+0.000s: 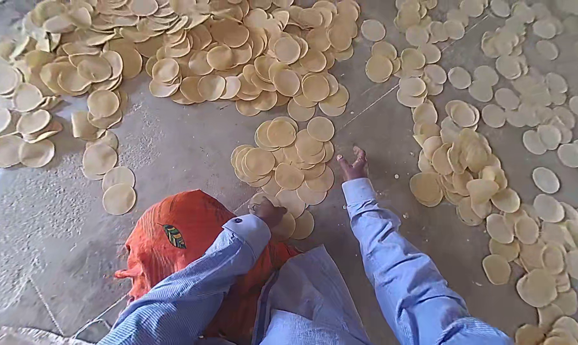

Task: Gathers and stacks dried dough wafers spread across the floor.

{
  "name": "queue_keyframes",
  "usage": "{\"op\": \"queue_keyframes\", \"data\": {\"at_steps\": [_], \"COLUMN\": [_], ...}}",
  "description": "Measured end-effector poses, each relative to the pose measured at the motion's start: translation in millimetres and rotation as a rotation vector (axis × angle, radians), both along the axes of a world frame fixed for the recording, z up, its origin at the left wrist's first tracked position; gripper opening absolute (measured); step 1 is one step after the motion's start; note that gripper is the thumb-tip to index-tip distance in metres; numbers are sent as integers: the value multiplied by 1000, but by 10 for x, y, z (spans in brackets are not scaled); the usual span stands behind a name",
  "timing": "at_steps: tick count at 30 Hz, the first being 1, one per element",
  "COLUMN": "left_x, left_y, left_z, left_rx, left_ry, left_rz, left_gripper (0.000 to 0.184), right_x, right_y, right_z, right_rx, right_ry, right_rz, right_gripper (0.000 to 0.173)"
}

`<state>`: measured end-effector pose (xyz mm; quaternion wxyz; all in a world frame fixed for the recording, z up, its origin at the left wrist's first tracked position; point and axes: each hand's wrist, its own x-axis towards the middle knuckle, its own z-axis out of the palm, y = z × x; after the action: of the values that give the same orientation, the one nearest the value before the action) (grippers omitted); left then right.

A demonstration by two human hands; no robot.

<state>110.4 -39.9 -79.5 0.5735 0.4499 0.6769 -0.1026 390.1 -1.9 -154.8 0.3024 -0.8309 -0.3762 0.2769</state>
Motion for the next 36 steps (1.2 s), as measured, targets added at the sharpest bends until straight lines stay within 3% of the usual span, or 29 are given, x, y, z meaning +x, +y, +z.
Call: {"op": "queue_keyframes", "data": {"at_steps": [3, 5, 8, 10, 12, 16, 21, 26, 28, 31, 33, 36], "left_x": [68, -36, -355, -554, -632, -572, -526, -521, -484, -486, -533, -554], "left_y": [191, 485, 1035, 1230, 1323, 1418, 1514, 1522, 1496, 1457, 1457, 1462], "left_z": [77, 69, -116, -335, -476, -519, -531, -537, -527, -487, -501, -519], "left_rx": [105, 240, 358, 392, 412, 529, 452, 479, 494, 392, 349, 327], "left_ry": [-147, -78, 163, 267, 299, 297, 322, 296, 250, 138, 114, 158], "left_rz": [92, 152, 160, 121, 68, -99, -105, -188, -174, 3, 25, -89], "left_gripper": [72, 67, 80, 100, 110, 90, 95, 66, 74, 87, 70, 50], "right_x": [50, 0, -119, -240, -370, -448, -421, -481, -524, -571, -544, -427], "right_y": [430, 728, 1101, 1212, 1255, 1236, 1201, 1001, 943, 872, 823, 762], "right_z": [98, 116, 76, 65, 134, 178, 168, 187, 193, 172, 144, 176], "right_rx": [-122, -209, -338, -406, -463, -553, -661, -639, -628, -569, -533, -515], "right_ry": [-79, -180, -379, -436, -440, -401, -404, -363, -331, -262, -188, -117], "right_rz": [87, 155, 299, 352, 376, 380, 381, 374, 366, 313, 268, 236], "right_gripper": [81, 90, 108, 115, 111, 104, 91, 77, 74, 75, 77, 66]}}
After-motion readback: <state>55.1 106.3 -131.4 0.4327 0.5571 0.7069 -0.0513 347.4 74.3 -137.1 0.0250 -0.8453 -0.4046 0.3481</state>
